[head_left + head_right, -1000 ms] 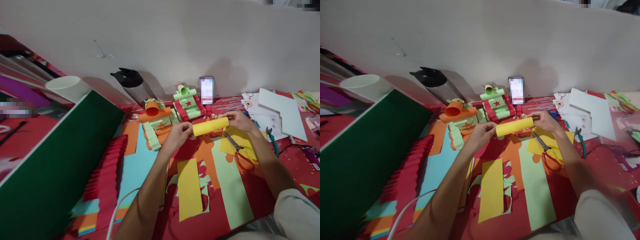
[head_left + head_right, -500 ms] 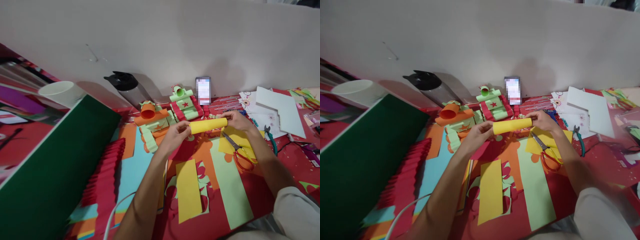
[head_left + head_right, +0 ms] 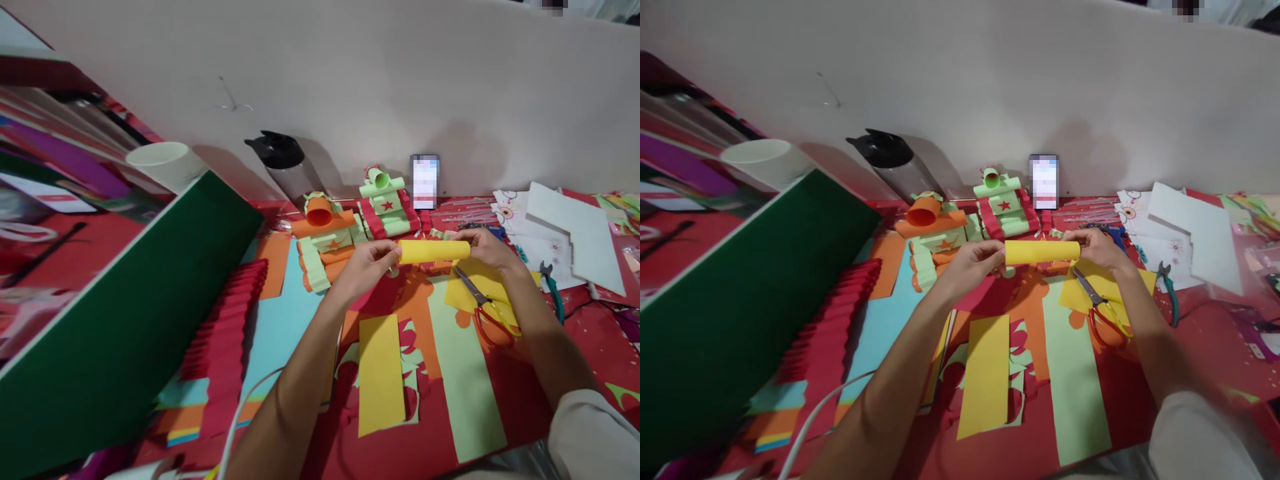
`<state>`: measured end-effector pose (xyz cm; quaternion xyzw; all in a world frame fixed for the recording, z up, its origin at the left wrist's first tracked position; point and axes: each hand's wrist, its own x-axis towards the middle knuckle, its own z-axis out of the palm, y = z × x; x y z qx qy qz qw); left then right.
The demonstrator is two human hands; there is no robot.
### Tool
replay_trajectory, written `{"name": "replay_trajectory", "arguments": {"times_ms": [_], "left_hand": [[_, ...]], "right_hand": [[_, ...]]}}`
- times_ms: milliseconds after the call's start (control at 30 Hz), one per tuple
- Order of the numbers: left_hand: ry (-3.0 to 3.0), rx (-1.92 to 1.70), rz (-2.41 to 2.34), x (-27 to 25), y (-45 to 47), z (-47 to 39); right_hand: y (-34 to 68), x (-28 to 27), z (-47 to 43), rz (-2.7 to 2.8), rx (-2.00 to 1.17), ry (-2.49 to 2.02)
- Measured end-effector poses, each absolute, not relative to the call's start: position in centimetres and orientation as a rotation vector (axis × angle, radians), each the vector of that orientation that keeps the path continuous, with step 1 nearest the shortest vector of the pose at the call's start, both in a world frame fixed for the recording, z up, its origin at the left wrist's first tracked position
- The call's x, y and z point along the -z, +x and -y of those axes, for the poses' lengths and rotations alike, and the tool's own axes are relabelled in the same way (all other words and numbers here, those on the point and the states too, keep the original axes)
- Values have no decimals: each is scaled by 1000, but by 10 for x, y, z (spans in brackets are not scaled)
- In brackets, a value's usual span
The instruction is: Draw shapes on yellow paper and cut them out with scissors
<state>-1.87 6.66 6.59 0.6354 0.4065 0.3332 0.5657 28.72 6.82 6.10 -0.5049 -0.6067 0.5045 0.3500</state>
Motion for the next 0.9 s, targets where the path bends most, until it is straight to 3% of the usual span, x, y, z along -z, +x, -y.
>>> {"name": "replay_trajectory", "arguments": {"times_ms": [333,767,900], "left_hand": [[1773,-775,-1037,-68,-15,-62],[1649,-859,-980,-79,-14,-59],[1675,-875,-981,-79,-11,-56]], "right_hand": [[279,-62,-65,1562,-1361,-1318],[284,-57,-64,1607,-1595,-1270],[282,-56,-63,1597,-1492,-1271]]}}
